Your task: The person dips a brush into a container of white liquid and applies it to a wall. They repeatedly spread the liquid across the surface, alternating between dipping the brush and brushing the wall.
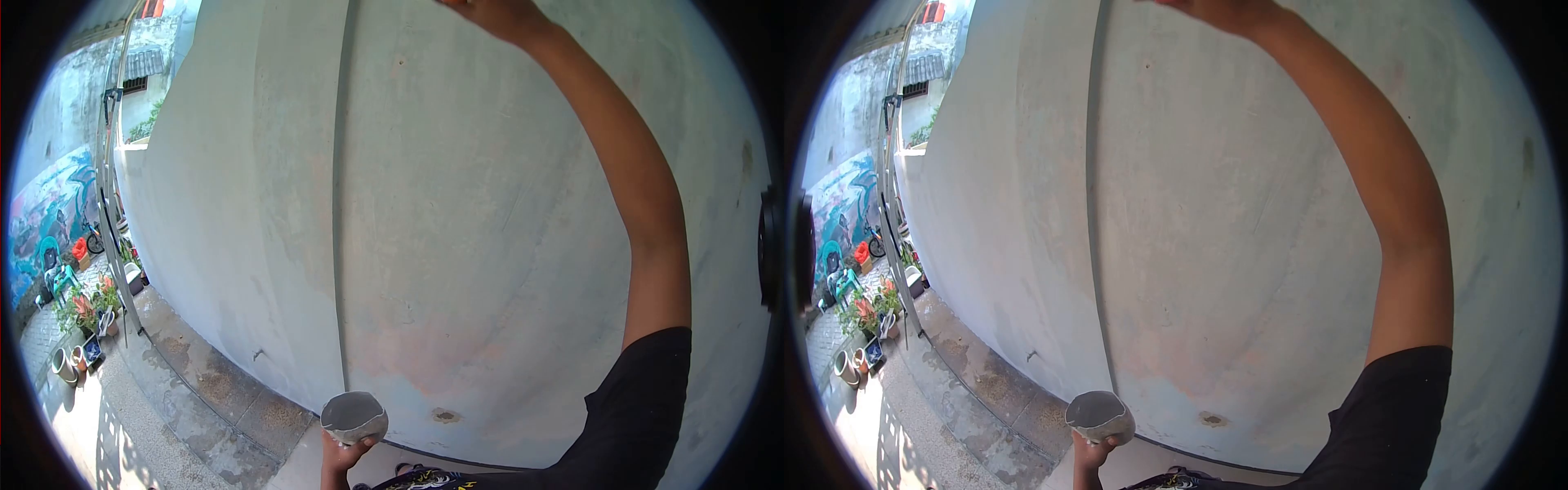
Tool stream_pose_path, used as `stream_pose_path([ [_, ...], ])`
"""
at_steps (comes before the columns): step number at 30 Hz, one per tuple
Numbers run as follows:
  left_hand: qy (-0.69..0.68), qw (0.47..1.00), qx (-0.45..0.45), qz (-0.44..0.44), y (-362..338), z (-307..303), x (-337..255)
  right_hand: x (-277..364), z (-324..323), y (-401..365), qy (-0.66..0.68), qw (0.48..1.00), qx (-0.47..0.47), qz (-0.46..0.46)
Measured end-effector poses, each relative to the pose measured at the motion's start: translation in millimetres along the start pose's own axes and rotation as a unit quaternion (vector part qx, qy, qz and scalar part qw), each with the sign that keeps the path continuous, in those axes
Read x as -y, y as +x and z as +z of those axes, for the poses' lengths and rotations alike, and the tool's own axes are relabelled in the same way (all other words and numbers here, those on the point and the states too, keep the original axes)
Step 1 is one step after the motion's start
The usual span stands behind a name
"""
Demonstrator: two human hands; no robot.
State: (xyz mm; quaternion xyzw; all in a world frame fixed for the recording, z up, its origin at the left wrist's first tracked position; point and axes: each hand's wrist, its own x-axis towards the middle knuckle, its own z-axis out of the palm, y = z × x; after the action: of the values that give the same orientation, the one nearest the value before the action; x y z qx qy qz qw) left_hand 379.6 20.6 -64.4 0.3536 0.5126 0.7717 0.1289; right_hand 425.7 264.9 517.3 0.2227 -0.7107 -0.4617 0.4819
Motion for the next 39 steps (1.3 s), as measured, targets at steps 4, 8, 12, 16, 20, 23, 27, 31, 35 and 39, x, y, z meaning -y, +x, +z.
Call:
stream_pose_path([
  [4, 0.004, 1.0, 0.008, 0.016, -4, -1, 8, -38, 3, 5, -0.01, 0.994, -0.108, -0.024],
  [8, 0.002, 1.0, 0.004, -0.002, -11, -6, 6, -10, 57, -53, 0.064, 0.978, 0.056, 0.193],
  [12, 0.001, 0.999, -0.039, -0.02, -13, -10, 16, 75, 70, -83, 0.251, 0.957, -0.001, 0.145],
  [16, 0.0, 0.998, -0.056, -0.028, -17, -12, 16, 167, 86, -132, 0.408, 0.902, 0.024, 0.142],
  [20, -0.024, 0.997, -0.067, -0.006, -22, -11, 3, 263, 90, -169, 0.561, 0.786, 0.036, 0.257],
  [23, -0.042, 0.996, -0.078, 0.002, -29, -13, 0, 326, 99, -202, 0.766, 0.4, 0.148, 0.481],
  [27, -0.031, 0.996, -0.081, -0.001, -31, -19, -3, 304, 112, -218, 0.656, 0.636, 0.245, 0.324],
  [31, 0.033, 0.998, -0.047, -0.027, -26, -22, 5, 170, 97, -135, 0.573, 0.749, 0.181, 0.28],
  [35, 0.022, 1.0, -0.018, -0.013, -16, -16, 7, 46, 61, -48, 0.208, 0.965, 0.108, 0.117],
  [39, 0.015, 0.999, 0.018, -0.022, -8, -8, 4, -25, 17, -5, 0.04, 0.994, -0.087, -0.043],
])
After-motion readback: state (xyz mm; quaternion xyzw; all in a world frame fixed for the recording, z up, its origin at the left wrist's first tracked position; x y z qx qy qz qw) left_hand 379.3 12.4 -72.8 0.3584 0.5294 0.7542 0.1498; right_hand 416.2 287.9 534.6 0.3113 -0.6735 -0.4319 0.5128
